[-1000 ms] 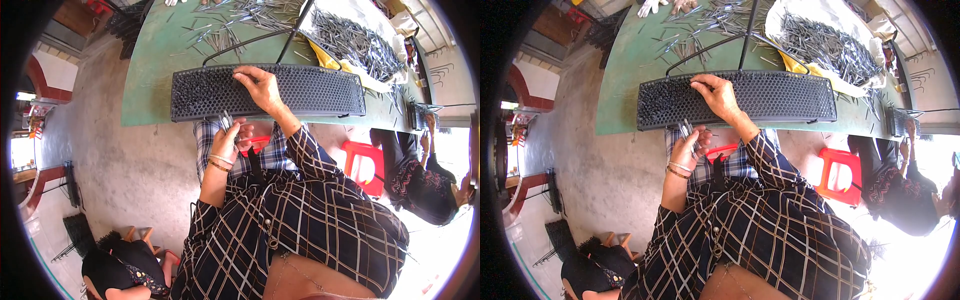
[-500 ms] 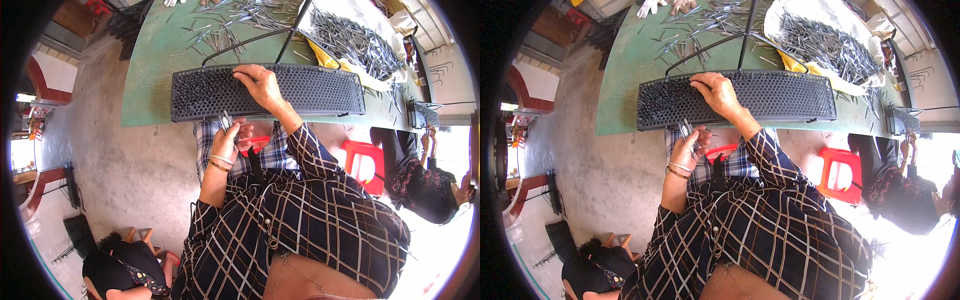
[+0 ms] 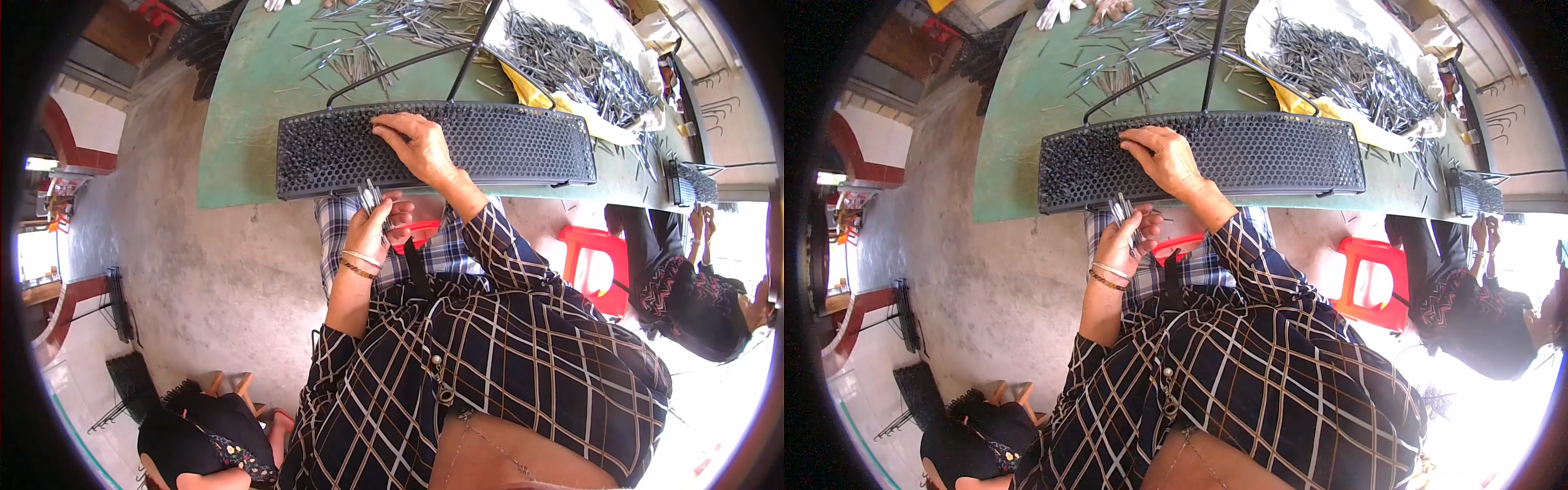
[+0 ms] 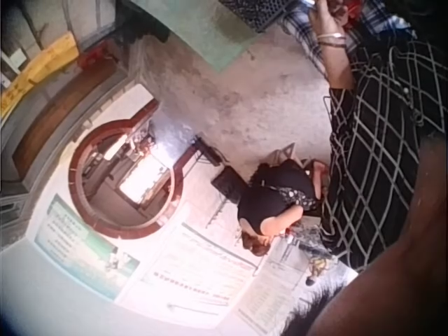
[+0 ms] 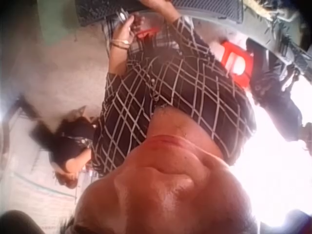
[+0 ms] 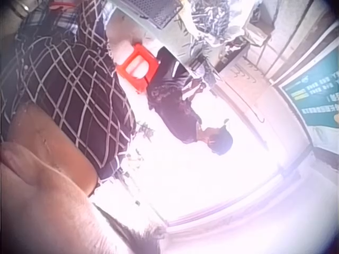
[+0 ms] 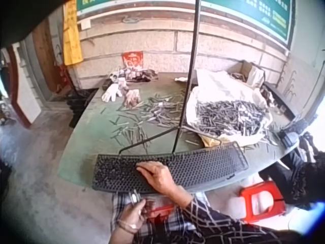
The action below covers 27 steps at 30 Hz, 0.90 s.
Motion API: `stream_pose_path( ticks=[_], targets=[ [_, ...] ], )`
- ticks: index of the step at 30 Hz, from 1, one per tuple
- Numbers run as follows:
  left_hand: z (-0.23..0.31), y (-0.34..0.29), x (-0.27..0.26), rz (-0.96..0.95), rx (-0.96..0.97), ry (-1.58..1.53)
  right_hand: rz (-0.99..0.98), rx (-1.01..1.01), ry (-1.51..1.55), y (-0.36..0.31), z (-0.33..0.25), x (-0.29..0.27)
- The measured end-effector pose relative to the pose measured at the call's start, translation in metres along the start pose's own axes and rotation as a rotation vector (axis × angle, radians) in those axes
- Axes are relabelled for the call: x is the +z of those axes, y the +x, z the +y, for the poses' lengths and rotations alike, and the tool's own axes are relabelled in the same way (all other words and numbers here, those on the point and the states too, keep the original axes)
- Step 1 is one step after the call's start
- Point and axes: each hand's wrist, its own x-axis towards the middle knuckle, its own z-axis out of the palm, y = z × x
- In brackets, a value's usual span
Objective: The person inserts small metal pins into a perforated black frame by hand.
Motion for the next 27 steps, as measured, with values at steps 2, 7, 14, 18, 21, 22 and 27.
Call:
stream_pose_path(
  ticks=[2, 7, 14, 18, 21, 22, 27],
  targets=[
    [-0.001, 0.002, -0.001, 0.0, -0.009, -0.001, 0.001, 0.022, -0.021, -0.001, 0.0, -0.002],
    [-0.001, 0.002, 0.0, 0.011, -0.015, -0.009, 0.001, -0.065, -0.009, 0.001, -0.002, -0.001],
    [-0.004, 0.005, 0.002, -0.006, -0.031, -0.001, 0.004, -0.051, -0.021, -0.003, 0.003, -0.001],
    [-0.004, 0.003, 0.002, -0.021, -0.034, -0.009, 0.032, -0.002, -0.056, -0.001, 0.004, -0.002],
    [-0.006, 0.002, -0.001, -0.029, -0.039, -0.024, 0.049, 0.033, -0.059, -0.004, 0.008, 0.0],
    [-0.006, 0.002, 0.0, -0.031, -0.039, -0.025, 0.033, 0.007, -0.073, -0.004, 0.007, -0.001],
    [-0.008, 0.003, 0.008, -0.078, -0.059, -0.006, -0.034, -0.092, -0.154, -0.005, 0.01, 0.0]
  ],
)
